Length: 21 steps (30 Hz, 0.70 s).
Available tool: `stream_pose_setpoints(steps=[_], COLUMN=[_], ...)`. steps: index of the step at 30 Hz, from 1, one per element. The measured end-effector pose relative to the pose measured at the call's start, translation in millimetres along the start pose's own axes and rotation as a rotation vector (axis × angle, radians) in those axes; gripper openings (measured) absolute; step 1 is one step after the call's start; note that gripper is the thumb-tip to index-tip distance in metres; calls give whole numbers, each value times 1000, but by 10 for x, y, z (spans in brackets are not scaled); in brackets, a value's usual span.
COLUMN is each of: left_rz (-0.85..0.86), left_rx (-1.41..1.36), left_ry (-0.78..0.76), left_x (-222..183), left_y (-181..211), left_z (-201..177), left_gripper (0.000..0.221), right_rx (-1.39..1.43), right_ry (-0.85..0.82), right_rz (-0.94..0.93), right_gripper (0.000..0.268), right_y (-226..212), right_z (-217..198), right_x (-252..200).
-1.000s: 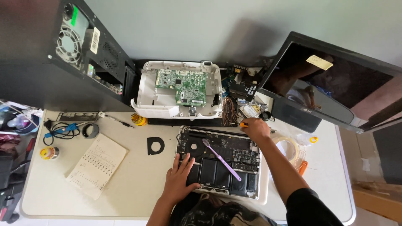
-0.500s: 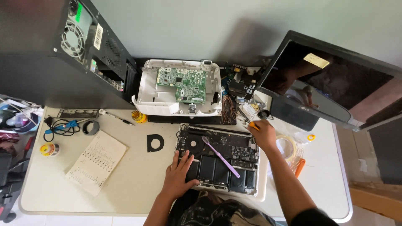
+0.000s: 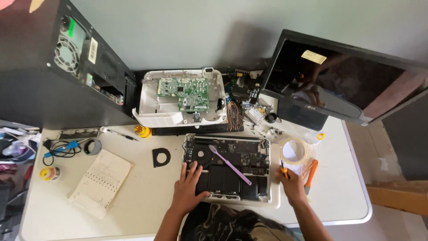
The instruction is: Cleaning and repairing internal components of a laptop using a brush and screwdriver
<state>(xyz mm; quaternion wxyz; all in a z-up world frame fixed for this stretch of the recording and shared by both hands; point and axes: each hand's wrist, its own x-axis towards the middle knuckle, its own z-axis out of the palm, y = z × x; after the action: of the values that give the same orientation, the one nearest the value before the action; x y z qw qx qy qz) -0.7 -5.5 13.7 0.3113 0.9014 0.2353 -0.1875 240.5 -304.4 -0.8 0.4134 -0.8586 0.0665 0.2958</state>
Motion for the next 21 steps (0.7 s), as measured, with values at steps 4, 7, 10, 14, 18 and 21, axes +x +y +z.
stream_pose_setpoints(steps=[4,7,10,14,18,21], left_rz=[-18,-35,-74,-76,-122,-210], left_rx=[9,-15,11,18,-47,-177], left_ry=[18,50,65,94,205,314], left_x=[-15,14,96,109,211,183], left_y=[13,-19,-6,-12,-155,-128], left_z=[34,104,126,157,352,413], left_gripper=[99,100,97,97,117,141], right_rx=[391,89,148,206,-21,-82], right_ry=[-9,19,24,-4,-12,-33], right_rz=[-94,-26,-78,-119,-113,-166], right_gripper=[19,27,24,19,47,65], right_y=[264,-189,-196,-262,-437,-451], right_z=[108,87,204,216,229,313], right_x=[382,230,532,573,285,73])
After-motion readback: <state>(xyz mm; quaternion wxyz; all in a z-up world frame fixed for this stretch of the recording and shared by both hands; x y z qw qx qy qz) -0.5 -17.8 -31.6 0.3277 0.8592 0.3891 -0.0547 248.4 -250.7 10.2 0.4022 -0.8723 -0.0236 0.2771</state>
